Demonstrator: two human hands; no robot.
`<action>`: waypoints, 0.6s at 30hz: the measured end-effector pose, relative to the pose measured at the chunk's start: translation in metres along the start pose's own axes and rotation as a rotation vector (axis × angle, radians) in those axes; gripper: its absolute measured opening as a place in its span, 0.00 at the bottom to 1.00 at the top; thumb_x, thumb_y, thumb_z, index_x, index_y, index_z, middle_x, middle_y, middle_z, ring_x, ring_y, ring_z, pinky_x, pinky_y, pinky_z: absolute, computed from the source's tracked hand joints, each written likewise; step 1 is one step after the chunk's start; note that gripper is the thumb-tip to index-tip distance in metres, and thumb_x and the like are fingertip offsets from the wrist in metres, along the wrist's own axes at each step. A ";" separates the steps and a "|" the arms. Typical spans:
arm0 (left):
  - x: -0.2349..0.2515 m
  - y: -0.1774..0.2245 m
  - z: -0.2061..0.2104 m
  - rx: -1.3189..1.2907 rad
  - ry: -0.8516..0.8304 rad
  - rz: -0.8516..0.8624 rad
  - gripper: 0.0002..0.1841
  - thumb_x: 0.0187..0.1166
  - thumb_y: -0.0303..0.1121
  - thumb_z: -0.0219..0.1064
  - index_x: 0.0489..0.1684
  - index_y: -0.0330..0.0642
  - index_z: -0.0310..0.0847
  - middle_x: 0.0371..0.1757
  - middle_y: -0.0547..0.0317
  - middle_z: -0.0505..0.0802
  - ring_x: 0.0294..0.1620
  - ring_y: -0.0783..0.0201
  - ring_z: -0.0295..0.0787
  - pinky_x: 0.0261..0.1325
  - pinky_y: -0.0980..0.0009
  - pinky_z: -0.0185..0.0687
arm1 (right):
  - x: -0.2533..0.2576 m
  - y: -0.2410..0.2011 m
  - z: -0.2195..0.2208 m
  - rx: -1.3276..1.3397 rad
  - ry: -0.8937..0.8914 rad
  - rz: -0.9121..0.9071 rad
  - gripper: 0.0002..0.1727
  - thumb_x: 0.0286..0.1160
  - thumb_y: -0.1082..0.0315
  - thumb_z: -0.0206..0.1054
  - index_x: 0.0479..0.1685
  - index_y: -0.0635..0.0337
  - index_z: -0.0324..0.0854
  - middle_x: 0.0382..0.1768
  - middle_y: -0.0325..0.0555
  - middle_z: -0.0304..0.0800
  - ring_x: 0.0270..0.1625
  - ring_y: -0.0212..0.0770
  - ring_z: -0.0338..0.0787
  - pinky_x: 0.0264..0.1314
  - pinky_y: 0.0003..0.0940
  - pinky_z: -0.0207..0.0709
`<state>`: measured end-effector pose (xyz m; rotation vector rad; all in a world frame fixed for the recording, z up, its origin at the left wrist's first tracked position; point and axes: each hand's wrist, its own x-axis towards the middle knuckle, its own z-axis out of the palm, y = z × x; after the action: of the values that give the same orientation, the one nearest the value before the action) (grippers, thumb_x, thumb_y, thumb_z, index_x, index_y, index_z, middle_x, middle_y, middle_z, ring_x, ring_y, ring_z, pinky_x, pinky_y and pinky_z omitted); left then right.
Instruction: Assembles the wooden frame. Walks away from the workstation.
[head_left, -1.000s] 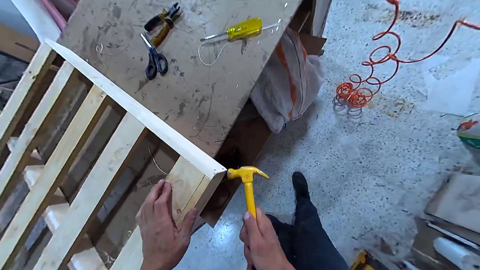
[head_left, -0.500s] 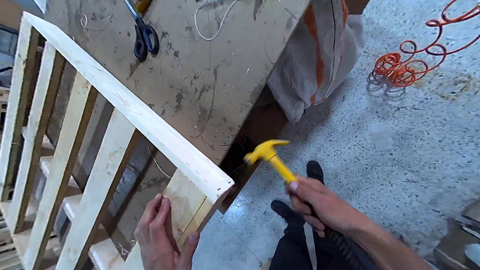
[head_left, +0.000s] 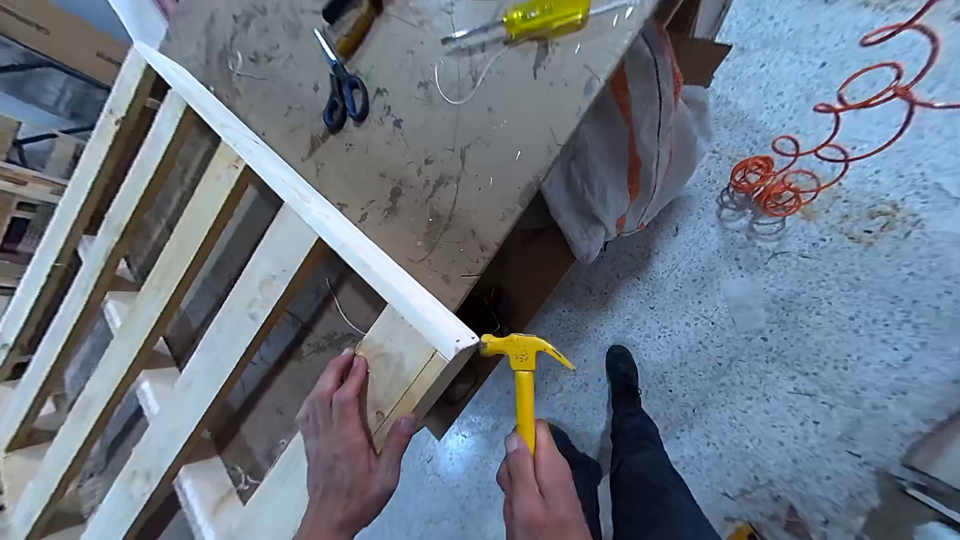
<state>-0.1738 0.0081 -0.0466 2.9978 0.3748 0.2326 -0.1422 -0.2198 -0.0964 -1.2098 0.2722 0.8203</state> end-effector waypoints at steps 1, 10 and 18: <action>0.000 0.000 0.000 -0.003 0.002 0.003 0.50 0.77 0.74 0.49 0.86 0.37 0.65 0.85 0.33 0.71 0.84 0.37 0.68 0.79 0.35 0.63 | -0.005 -0.001 0.003 0.018 0.020 -0.012 0.19 0.91 0.52 0.45 0.51 0.60 0.70 0.16 0.36 0.72 0.10 0.36 0.72 0.11 0.37 0.76; 0.007 0.000 0.004 -0.020 0.025 0.001 0.48 0.76 0.72 0.51 0.84 0.38 0.70 0.85 0.42 0.73 0.82 0.39 0.72 0.80 0.35 0.63 | -0.016 -0.018 0.028 -0.222 0.206 -0.251 0.18 0.92 0.57 0.43 0.56 0.65 0.68 0.19 0.40 0.75 0.12 0.38 0.78 0.15 0.39 0.82; -0.136 -0.138 -0.096 -0.065 0.340 -0.363 0.27 0.84 0.54 0.56 0.67 0.44 0.87 0.74 0.49 0.87 0.78 0.48 0.80 0.82 0.43 0.70 | -0.045 -0.027 0.050 -0.296 0.100 -0.356 0.23 0.94 0.61 0.42 0.75 0.71 0.62 0.58 0.55 0.92 0.40 0.42 0.97 0.26 0.38 0.88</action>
<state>-0.3519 0.1150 0.0108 2.7540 0.9097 0.7022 -0.1668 -0.1962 -0.0320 -1.5264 0.0111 0.4997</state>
